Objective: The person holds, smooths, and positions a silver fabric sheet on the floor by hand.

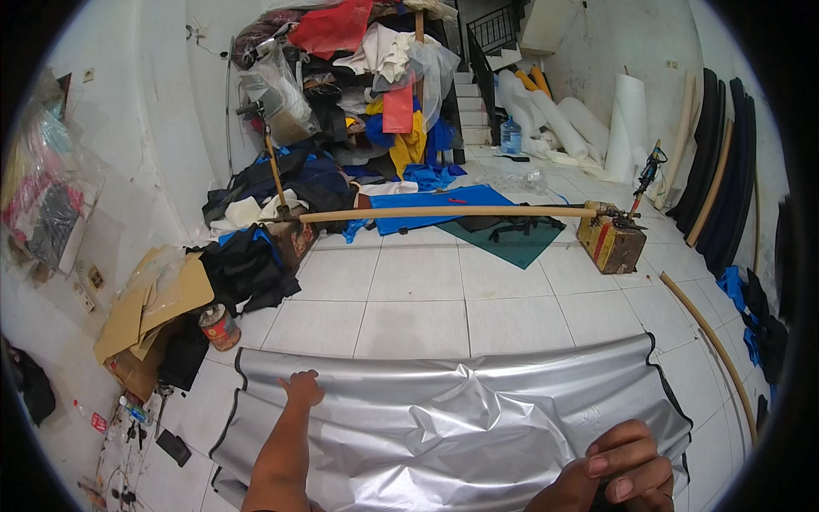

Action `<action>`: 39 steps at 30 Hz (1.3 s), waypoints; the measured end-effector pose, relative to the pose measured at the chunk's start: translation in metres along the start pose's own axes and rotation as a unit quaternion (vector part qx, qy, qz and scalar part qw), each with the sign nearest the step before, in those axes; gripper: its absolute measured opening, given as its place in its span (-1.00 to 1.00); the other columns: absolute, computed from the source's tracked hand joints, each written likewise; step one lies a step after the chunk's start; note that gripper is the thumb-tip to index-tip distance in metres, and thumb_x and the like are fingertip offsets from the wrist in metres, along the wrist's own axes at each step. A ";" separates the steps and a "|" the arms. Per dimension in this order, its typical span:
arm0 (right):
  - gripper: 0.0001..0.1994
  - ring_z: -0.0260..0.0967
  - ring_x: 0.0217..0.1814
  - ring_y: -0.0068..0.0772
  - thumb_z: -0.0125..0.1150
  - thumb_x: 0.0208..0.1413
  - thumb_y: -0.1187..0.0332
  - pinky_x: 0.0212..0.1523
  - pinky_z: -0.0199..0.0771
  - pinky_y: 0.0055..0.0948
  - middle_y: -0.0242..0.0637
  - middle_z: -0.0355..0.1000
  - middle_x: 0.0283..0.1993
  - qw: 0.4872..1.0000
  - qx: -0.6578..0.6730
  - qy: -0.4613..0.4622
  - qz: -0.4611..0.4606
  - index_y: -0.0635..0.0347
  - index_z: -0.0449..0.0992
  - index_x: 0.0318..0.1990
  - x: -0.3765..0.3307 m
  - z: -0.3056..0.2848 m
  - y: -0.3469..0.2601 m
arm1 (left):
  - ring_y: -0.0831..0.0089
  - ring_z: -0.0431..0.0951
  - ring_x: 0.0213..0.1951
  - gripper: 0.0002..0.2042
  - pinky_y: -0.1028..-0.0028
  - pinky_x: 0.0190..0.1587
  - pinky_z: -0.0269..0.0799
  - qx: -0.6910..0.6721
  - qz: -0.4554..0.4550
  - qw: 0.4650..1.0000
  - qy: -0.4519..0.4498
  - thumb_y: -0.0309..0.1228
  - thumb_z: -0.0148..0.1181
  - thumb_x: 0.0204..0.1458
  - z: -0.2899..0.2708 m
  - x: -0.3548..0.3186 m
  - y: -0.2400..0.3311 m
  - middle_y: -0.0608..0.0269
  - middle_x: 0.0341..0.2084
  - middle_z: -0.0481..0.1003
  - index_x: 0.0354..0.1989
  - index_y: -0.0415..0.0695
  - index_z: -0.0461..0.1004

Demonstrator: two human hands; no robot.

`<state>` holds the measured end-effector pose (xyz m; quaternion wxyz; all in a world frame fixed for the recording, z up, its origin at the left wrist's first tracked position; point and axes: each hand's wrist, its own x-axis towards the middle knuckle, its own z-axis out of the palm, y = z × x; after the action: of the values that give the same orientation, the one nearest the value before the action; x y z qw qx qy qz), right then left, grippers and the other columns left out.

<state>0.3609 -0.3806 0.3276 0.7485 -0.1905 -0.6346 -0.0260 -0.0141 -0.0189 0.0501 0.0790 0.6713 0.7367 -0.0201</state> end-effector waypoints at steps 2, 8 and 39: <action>-0.69 0.44 -0.20 0.09 -0.10 0.26 0.24 -0.20 0.35 0.10 -0.10 0.46 -0.19 1.000 0.007 -0.010 -0.001 0.13 0.40 0.05 0.000 -0.001 0.001 | 0.10 0.33 0.28 -0.43 -0.41 0.34 -0.21 -0.003 -0.004 1.000 0.002 -0.15 0.29 -0.09 0.003 0.002 -0.003 0.09 0.16 0.44 0.19 0.10 0.44; -0.65 0.44 -0.24 0.10 -0.09 0.24 0.22 -0.26 0.35 0.09 -0.09 0.46 -0.18 0.998 -0.021 0.014 -0.055 0.12 0.38 0.12 0.000 0.006 0.007 | 0.09 0.33 0.28 -0.43 -0.41 0.34 -0.20 -0.005 0.003 1.000 -0.004 -0.16 0.29 -0.09 -0.004 -0.003 0.004 0.09 0.16 0.45 0.19 0.10 0.44; -0.57 0.43 -0.29 0.10 -0.04 0.21 0.15 -0.33 0.35 0.07 -0.02 0.45 -0.19 0.997 -0.034 0.006 -0.075 0.09 0.36 0.18 0.001 0.005 0.009 | 0.09 0.30 0.30 -0.44 -0.39 0.35 -0.22 -0.011 0.005 1.000 -0.001 -0.18 0.27 -0.08 0.000 0.002 0.002 0.10 0.17 0.43 0.19 0.10 0.44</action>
<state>0.3585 -0.3706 0.3268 0.7414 -0.1678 -0.6412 -0.1052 -0.0123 -0.0170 0.0498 0.0871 0.6740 0.7335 -0.0120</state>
